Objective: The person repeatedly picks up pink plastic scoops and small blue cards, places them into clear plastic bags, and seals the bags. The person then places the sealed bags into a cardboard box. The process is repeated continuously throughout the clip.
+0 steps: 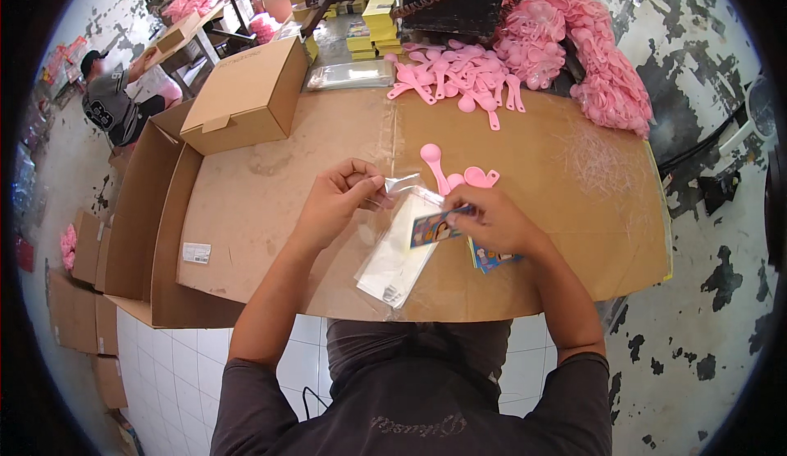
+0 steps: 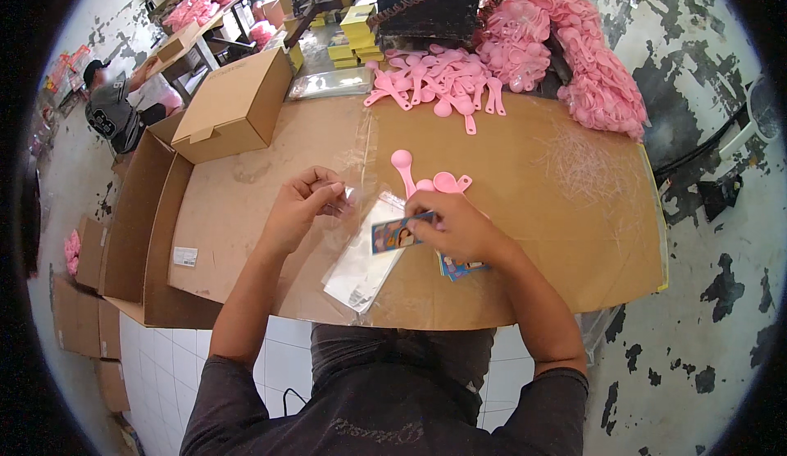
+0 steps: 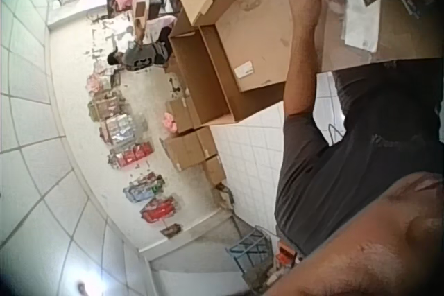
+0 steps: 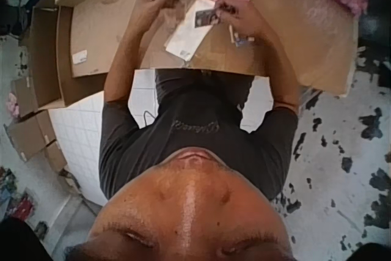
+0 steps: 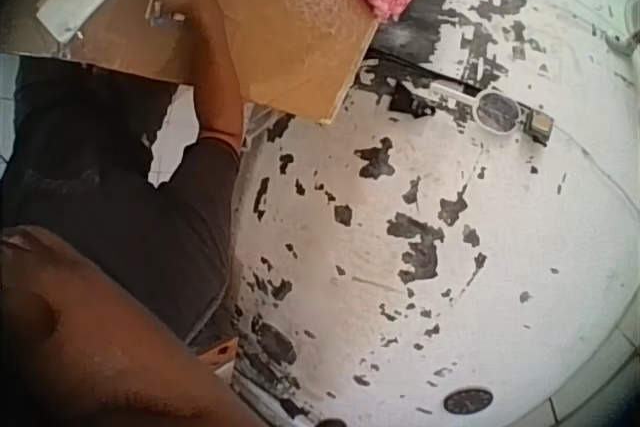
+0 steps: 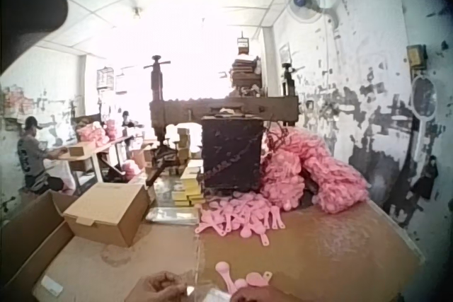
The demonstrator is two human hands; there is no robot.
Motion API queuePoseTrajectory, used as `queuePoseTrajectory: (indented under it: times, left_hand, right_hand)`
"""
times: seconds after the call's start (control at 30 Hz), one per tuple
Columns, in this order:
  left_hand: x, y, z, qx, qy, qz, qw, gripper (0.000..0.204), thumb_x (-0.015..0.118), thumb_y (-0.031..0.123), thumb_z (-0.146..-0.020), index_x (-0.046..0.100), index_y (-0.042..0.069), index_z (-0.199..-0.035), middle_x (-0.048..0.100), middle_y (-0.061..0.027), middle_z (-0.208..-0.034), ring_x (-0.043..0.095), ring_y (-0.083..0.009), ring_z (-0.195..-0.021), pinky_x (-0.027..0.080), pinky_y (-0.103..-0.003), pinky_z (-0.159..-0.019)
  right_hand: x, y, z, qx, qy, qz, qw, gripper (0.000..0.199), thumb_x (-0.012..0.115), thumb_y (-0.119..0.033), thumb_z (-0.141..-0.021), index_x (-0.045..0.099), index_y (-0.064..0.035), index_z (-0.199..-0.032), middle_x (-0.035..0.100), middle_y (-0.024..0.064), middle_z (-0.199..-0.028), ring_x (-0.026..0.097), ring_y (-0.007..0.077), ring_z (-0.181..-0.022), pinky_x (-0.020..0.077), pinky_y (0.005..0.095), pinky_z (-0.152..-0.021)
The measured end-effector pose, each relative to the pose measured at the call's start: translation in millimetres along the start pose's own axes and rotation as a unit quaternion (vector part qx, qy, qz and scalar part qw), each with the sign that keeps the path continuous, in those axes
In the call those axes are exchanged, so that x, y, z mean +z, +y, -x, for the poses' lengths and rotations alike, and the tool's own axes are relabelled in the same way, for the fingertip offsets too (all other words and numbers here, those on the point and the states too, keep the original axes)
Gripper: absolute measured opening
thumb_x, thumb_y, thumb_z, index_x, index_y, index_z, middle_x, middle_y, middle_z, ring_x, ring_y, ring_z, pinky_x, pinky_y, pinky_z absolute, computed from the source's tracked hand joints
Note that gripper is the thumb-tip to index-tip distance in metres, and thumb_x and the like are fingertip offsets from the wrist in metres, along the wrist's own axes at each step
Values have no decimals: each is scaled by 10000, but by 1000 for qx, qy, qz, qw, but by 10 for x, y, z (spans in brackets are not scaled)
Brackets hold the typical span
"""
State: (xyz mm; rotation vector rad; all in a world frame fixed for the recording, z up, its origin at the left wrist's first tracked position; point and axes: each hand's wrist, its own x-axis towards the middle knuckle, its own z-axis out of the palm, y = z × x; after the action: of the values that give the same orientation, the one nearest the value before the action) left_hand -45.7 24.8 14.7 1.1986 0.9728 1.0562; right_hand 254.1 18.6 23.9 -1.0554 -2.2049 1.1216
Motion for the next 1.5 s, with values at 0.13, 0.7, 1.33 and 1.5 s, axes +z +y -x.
queuePoseTrajectory:
  times: [0.13, 0.7, 1.33, 1.5]
  left_hand:
    - [95, 56, 45, -3, -27, 38, 999, 240, 708, 88, -1002, 658, 1, -1221, 777, -103, -954, 722, -120, -796, 588, -270, -734]
    - [424, -189, 169, 32, -146, -106, 983, 525, 713, 46, -995, 534, 54, -1489, 782, -86, -1024, 703, -96, -913, 559, -254, -797]
    - [434, -196, 146, 2, -126, -28, 992, 516, 676, 22, -1011, 482, 21, -1488, 757, -116, -1135, 717, -120, -982, 591, -271, -835]
    - [423, -161, 144, 5, -84, -28, 996, 499, 670, 27, -1016, 490, 29, -1481, 757, -103, -1103, 717, -115, -967, 601, -281, -841]
  right_hand:
    - [-61, 131, -16, 55, 119, -137, 982, 207, 661, -87, -987, 671, 10, -1169, 711, 67, -1051, 674, 120, -953, 539, 290, -834]
    - [245, -7, -97, -51, 110, -181, 976, 262, 682, -88, -1004, 683, 20, -1242, 696, 63, -1117, 639, 96, -942, 539, 273, -764]
    - [175, 3, -107, -123, 111, -36, 986, 200, 751, -100, -932, 748, -35, -1121, 652, 67, -912, 606, 164, -774, 495, 299, -715]
    - [-237, 53, 17, 42, 227, 41, 972, 231, 764, -220, -911, 751, -21, -1028, 671, 131, -935, 679, 246, -848, 536, 386, -756]
